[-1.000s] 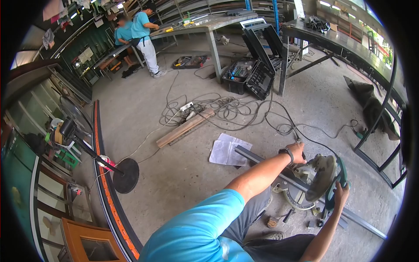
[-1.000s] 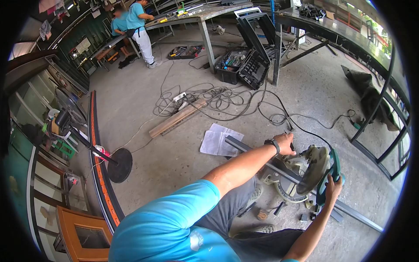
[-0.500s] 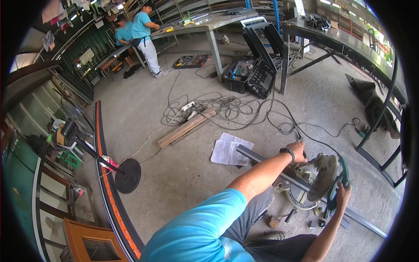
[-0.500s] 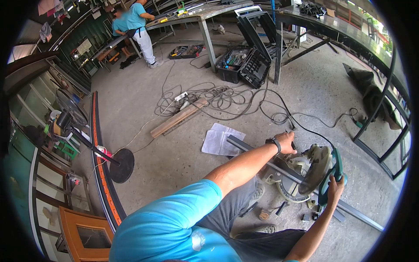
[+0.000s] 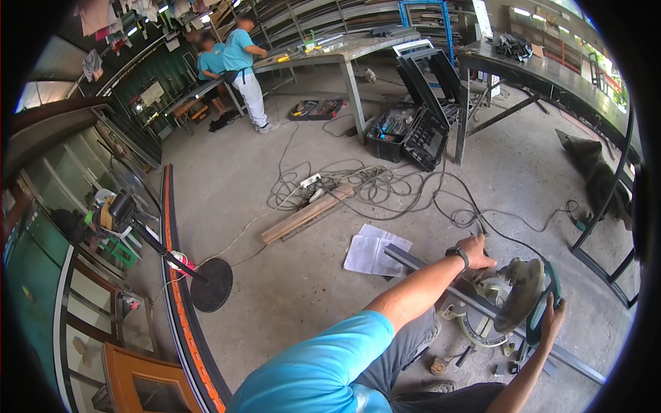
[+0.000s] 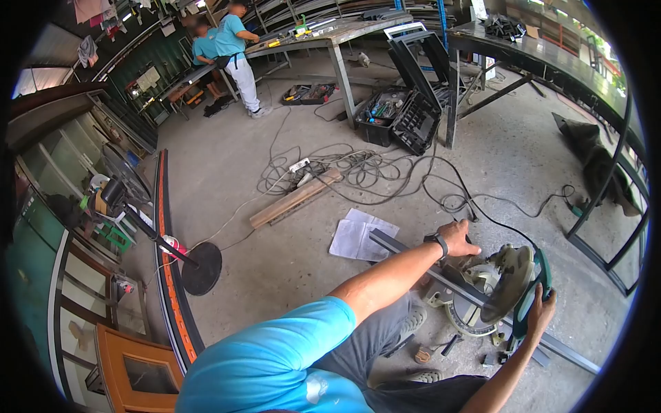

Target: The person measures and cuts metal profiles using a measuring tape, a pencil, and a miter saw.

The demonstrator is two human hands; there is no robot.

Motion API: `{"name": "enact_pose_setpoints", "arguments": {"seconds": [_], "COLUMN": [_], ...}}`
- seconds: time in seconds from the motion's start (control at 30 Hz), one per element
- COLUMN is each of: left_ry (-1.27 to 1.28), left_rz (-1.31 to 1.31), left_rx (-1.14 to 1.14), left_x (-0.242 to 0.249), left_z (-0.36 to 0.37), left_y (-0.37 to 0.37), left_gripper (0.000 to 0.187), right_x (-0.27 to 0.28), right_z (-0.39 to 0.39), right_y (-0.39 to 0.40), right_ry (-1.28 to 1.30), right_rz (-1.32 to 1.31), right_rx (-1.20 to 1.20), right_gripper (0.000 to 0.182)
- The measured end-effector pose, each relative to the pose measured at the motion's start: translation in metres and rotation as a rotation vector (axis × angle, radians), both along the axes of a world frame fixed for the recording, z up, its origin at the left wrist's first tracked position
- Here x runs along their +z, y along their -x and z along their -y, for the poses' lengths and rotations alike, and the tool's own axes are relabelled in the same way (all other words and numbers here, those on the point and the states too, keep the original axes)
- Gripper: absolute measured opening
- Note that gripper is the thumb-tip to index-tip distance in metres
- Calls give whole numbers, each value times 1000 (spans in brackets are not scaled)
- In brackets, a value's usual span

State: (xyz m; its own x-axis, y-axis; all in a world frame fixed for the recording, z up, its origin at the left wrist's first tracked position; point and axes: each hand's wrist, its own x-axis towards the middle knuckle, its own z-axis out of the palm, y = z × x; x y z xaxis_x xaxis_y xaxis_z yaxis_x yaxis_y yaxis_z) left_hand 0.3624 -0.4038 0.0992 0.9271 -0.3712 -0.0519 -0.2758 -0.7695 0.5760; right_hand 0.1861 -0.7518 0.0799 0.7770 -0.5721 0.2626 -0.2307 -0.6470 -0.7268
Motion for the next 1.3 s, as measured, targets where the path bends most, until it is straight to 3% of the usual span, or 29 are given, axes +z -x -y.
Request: {"name": "enact_pose_setpoints", "arguments": {"seconds": [0.23,0.63,1.03,1.13,1.3], "left_ry": [105,126,144,190,170], "left_rz": [40,176,127,267,183], "left_rx": [72,56,21,56,28], "left_x": [-13,-8,-6,-16,-12], "left_z": [20,23,19,20,21], "left_y": [-5,-4,-6,-4,-8], "left_gripper": [64,40,33,27,32], "right_x": [18,25,27,18,17], "right_z": [-18,-23,-26,-17,-16], "right_y": [9,8,10,6,6], "right_ry": [204,223,223,208,214], "right_rz": [-43,-26,-54,-14,-17], "right_rx": [-66,-103,-125,-76,-91], "right_gripper": [50,47,46,46,45]}}
